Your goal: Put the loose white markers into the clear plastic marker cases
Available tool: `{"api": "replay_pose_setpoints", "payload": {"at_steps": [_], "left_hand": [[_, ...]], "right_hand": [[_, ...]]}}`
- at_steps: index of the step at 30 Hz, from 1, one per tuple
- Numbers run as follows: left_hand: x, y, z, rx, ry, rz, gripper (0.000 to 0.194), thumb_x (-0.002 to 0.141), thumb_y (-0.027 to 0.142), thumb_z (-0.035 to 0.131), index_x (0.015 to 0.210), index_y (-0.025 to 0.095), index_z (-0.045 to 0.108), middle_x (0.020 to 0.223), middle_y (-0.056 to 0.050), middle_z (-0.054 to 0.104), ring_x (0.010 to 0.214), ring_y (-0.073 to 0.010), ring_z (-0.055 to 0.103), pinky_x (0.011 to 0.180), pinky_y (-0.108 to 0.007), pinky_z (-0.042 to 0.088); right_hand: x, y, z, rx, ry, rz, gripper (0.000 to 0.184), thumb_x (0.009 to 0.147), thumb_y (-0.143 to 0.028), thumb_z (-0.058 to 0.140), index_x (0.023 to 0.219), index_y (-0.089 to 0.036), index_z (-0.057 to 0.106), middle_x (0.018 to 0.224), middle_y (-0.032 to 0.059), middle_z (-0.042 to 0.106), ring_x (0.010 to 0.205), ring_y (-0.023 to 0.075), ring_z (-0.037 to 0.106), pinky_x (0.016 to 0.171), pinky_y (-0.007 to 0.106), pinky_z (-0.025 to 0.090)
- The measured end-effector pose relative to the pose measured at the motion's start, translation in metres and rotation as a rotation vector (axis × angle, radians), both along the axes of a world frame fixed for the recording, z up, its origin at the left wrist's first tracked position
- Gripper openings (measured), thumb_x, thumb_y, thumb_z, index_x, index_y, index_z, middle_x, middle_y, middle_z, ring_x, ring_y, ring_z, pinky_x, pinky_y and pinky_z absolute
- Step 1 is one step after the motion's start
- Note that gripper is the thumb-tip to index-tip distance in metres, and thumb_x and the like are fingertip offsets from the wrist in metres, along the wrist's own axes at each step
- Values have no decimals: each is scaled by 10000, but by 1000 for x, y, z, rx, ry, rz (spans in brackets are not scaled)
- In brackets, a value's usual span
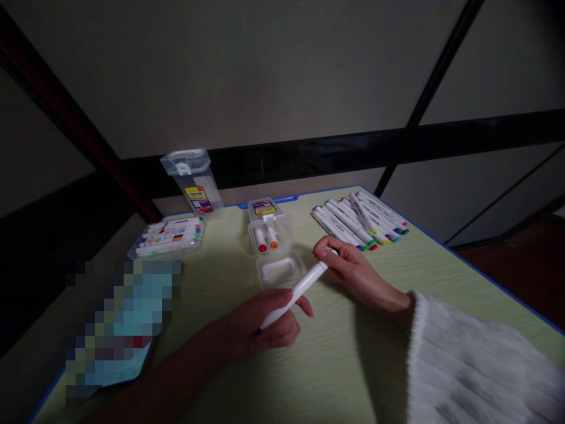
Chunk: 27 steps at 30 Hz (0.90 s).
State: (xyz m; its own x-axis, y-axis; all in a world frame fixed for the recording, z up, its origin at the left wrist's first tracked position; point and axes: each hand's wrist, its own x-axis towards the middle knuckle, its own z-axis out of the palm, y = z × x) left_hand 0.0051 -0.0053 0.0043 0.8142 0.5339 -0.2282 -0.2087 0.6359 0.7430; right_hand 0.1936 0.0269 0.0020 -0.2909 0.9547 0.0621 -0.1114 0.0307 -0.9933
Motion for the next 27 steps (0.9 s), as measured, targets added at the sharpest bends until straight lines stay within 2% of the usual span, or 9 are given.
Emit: {"api": "replay_pose_setpoints", "payload": {"at_steps": [10, 16, 23, 27], "left_hand": [[0, -1, 2, 25, 12, 15, 309, 773, 428, 576, 819, 123, 569, 310, 113, 302, 317, -52, 212, 413, -241, 124], [0, 0, 2, 19, 13, 16, 317, 761, 434, 583, 815, 122, 569, 306, 112, 306, 315, -53, 215, 403, -237, 122], [0, -1, 2, 18, 8, 8, 317, 773, 428, 568, 816, 114, 575, 304, 111, 298, 313, -55, 222, 408, -241, 128], [0, 0, 2, 8, 15, -6, 319, 767, 432, 574, 813, 116, 574, 304, 110, 302, 316, -57, 225, 414, -244, 128]], "right_hand": [[3, -1, -1, 30, 20, 81, 221, 821, -421, 541, 840, -207, 488, 520, -80, 324, 436, 81, 241, 418, 239, 126], [4, -4, 2, 67, 3, 97, 199, 825, -391, 541, 889, -210, 488, 581, -62, 370, 519, 98, 308, 476, 241, 203], [0, -3, 3, -6, 43, 60, 222, 770, -395, 578, 826, -199, 492, 551, -68, 363, 467, 88, 295, 443, 236, 181], [-1, -1, 1, -6, -32, 14, 266, 784, -444, 557, 741, -191, 484, 528, -71, 337, 444, 76, 255, 419, 234, 140]]}}
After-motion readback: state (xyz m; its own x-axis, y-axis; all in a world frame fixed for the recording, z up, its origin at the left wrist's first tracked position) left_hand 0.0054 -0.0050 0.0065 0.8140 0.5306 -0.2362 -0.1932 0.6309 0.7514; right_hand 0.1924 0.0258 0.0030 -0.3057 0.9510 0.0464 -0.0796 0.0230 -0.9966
